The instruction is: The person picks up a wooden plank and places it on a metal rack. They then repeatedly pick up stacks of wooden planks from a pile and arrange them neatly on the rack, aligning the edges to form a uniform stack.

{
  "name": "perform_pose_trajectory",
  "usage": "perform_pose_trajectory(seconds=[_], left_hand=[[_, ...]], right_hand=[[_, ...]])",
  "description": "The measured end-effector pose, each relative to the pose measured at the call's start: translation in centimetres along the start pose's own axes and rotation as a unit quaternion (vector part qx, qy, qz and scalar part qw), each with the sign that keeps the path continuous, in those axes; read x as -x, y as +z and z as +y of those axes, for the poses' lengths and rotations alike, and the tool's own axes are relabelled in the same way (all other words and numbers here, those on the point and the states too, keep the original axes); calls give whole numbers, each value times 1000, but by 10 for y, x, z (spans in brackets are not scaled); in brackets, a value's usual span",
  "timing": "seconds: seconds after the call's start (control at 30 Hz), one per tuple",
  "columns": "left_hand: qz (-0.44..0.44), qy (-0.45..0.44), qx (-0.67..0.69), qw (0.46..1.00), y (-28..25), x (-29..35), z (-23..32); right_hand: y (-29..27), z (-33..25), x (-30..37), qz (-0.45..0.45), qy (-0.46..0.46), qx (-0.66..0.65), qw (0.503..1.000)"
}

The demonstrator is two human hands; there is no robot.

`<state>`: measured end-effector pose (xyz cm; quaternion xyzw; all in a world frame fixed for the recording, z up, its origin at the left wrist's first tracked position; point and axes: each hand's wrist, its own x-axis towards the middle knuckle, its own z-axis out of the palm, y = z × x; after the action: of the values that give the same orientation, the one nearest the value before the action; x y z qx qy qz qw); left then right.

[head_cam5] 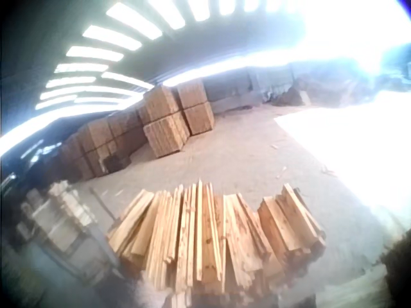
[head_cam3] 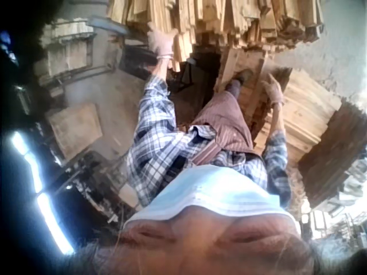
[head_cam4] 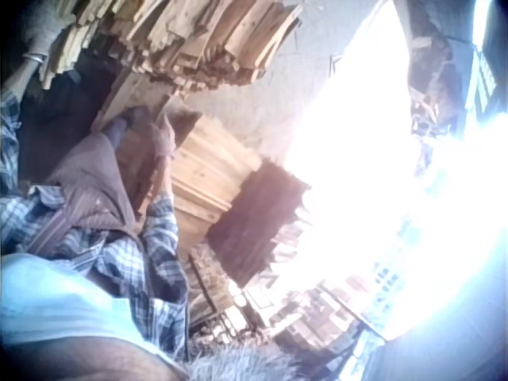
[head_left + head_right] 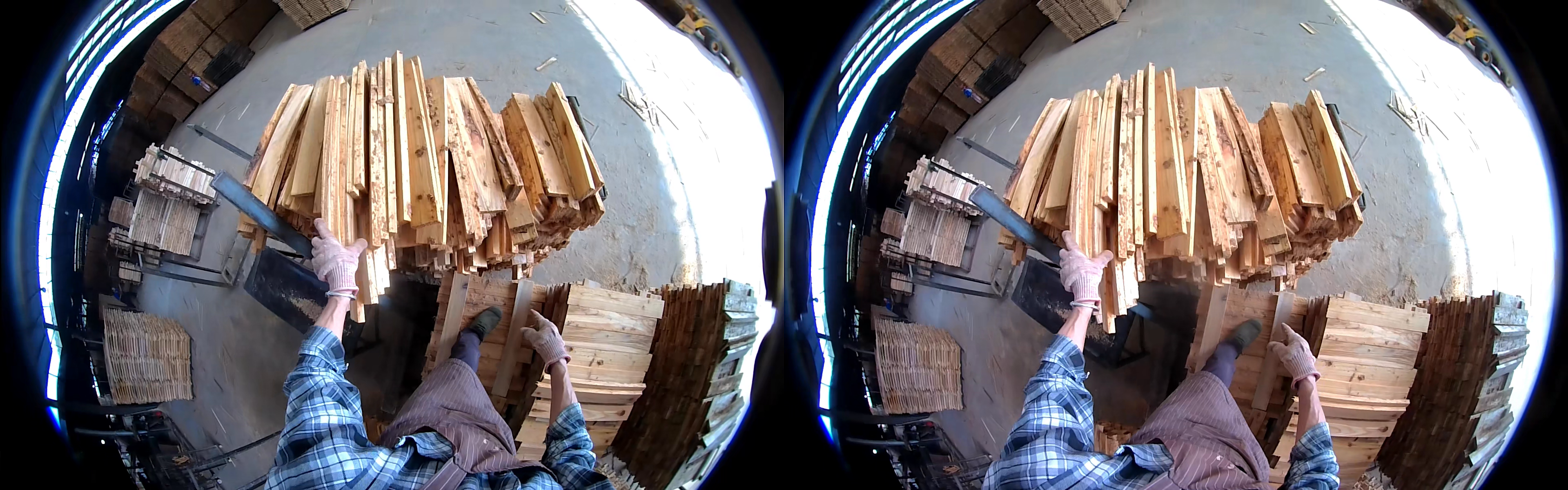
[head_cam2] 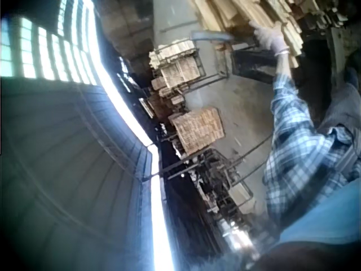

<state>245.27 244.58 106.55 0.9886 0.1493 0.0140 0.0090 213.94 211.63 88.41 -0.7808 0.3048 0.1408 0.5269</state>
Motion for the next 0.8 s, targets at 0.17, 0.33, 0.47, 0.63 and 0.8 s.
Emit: perform_pose_trajectory(seconds=[0.17,0.33,0.47,0.63,0.8], left_hand=[[-7,9,-23,1000,14,3,-6],[-7,16,-19,1000,13,4,-4],[-43,7,98,994,1,-10,-39],[-249,-114,726,630,-1,81,-96],[-358,-148,741,549,-2,256,-69]], right_hand=[[6,-18,19,-52,82,-2,995],[-2,10,23,-23,51,-51,997],[-11,1,22,-23,32,-59,997],[14,-74,-4,-90,-101,-79,988],[85,-209,4,-332,-150,-373,853]])
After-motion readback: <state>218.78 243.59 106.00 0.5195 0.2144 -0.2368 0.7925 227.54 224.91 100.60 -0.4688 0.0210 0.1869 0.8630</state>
